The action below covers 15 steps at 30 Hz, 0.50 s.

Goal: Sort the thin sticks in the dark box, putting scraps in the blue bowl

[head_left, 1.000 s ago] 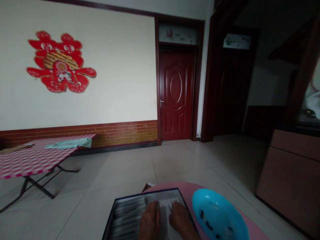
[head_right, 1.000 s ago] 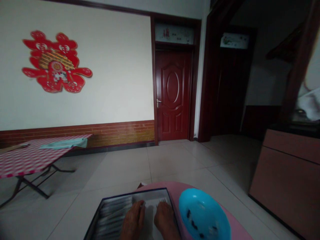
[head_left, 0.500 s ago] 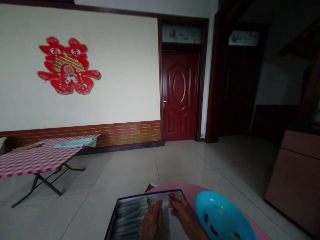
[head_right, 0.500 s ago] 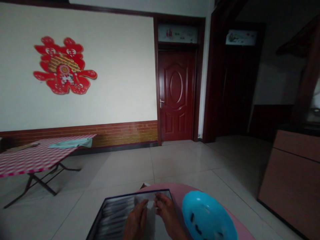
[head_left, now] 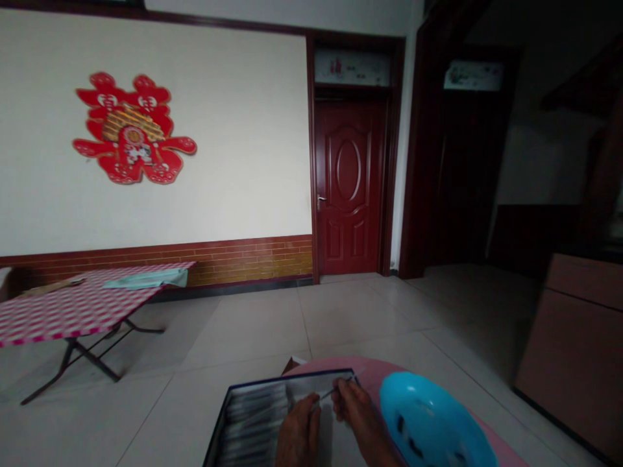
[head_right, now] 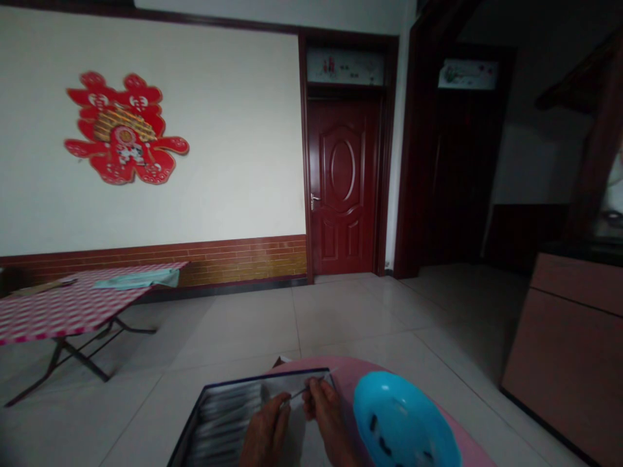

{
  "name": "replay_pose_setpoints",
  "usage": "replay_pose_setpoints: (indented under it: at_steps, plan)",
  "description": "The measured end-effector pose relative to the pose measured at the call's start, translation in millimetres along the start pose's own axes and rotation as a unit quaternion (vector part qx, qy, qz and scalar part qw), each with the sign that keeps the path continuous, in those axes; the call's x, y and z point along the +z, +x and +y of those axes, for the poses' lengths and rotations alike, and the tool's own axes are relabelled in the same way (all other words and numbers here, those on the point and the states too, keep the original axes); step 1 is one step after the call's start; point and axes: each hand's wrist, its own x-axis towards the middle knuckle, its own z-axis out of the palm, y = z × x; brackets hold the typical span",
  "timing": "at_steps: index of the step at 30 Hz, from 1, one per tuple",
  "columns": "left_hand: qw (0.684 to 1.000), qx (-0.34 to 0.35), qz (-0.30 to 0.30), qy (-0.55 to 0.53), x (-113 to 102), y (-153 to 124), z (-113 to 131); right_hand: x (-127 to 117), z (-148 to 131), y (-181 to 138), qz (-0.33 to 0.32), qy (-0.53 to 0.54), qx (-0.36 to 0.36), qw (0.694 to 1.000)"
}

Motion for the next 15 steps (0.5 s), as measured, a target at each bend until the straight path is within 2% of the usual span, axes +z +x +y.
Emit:
replay_pose_setpoints:
  at_steps: [3,6,10,13,15]
  plan:
    - [1.000,0.013,0.005,0.000,-1.2,0.4,3.0,1.1,6.5,3.3,-0.003,-0.014,0.002,1.000]
    - [1.000,0.027,0.007,-0.004,-3.9,0.8,7.1,3.3,12.1,5.9,-0.034,-0.035,0.013,0.999]
    - [0.998,0.007,-0.054,-0.035,-9.1,4.9,15.1,8.0,13.1,4.1,-0.075,-0.100,-0.016,0.992]
    - [0.993,-0.039,-0.103,-0.030,-12.8,8.6,18.5,11.3,10.3,1.8,-0.088,-0.093,0.020,0.992]
    - [0.991,-0.063,-0.117,-0.012,-14.7,9.9,19.7,11.0,8.6,2.0,-0.066,-0.060,0.039,0.995]
